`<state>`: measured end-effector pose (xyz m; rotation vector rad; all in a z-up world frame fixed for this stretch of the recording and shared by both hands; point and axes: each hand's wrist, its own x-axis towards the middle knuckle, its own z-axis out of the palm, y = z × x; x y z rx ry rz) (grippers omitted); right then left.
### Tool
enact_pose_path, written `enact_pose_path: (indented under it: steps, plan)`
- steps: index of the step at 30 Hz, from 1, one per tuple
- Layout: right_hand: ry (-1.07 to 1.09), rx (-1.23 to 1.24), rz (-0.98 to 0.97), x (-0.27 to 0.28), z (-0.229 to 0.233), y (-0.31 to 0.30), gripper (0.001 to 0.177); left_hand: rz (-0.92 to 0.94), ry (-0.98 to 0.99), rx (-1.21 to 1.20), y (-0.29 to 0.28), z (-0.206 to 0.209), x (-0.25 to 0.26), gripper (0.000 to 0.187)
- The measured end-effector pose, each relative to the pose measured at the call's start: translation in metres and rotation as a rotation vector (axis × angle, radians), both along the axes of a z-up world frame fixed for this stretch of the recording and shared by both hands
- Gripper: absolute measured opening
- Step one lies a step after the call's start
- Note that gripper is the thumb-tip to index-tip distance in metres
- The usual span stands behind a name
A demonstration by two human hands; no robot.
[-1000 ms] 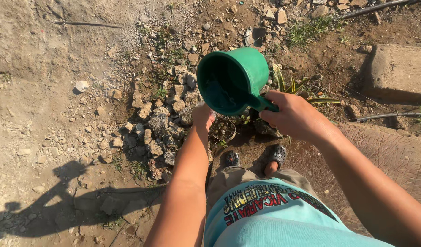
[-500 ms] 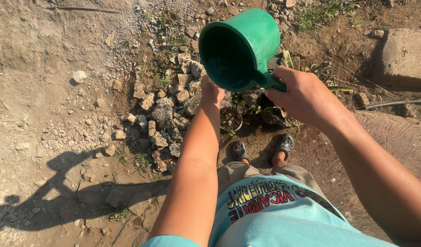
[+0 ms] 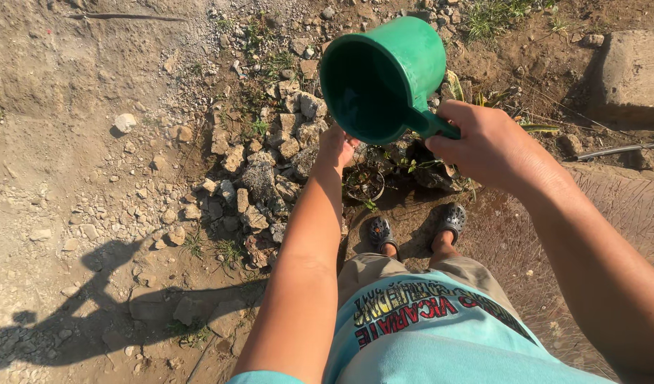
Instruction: The person sets down a broom, scoops water from a bucket using a dipper, and pours the water onto plants. The person then returns to place the dipper into the bucket and picks up a broom.
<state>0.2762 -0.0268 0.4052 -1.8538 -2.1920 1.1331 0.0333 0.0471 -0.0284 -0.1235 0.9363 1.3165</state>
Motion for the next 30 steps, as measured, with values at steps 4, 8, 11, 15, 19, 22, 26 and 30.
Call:
enact_pose_path:
  steps: [4, 8, 11, 15, 19, 22, 26, 30]
  plan:
    - [-0.045, 0.005, 0.047, 0.000, 0.001, -0.007, 0.033, -0.243, 0.238, -0.237, -0.021, 0.035, -0.001, 0.034]
    - [-0.132, -0.088, 0.040, 0.003, 0.003, -0.018, 0.032, -0.421, 0.353, -0.254, -0.040, 0.020, -0.007, 0.039]
    - [-0.147, -0.087, 0.060, 0.005, 0.002, -0.026, 0.032, -0.276, 0.110, 0.098, -0.048, 0.001, 0.007, 0.033]
    - [-0.122, -0.058, 0.075, 0.007, 0.000, -0.032, 0.029, -0.363, 0.138, -0.285, -0.071, 0.013, 0.024, 0.033]
    - [-0.186, -0.110, 0.051, 0.007, -0.002, -0.037, 0.028, -0.360, 0.175, -0.310, -0.078, 0.011, 0.039, 0.037]
    - [-0.121, -0.052, 0.063, 0.007, -0.001, -0.041, 0.029, -0.343, 0.262, -0.333, -0.072, 0.000, 0.040, 0.039]
    - [-0.084, -0.015, 0.110, 0.005, -0.001, -0.046, 0.028, -0.124, -0.103, -0.631, -0.063, -0.018, 0.026, 0.043]
    - [-0.066, 0.034, 0.155, -0.004, -0.004, -0.053, 0.027, -0.147, -0.021, -0.471, -0.071, -0.025, 0.011, 0.044]
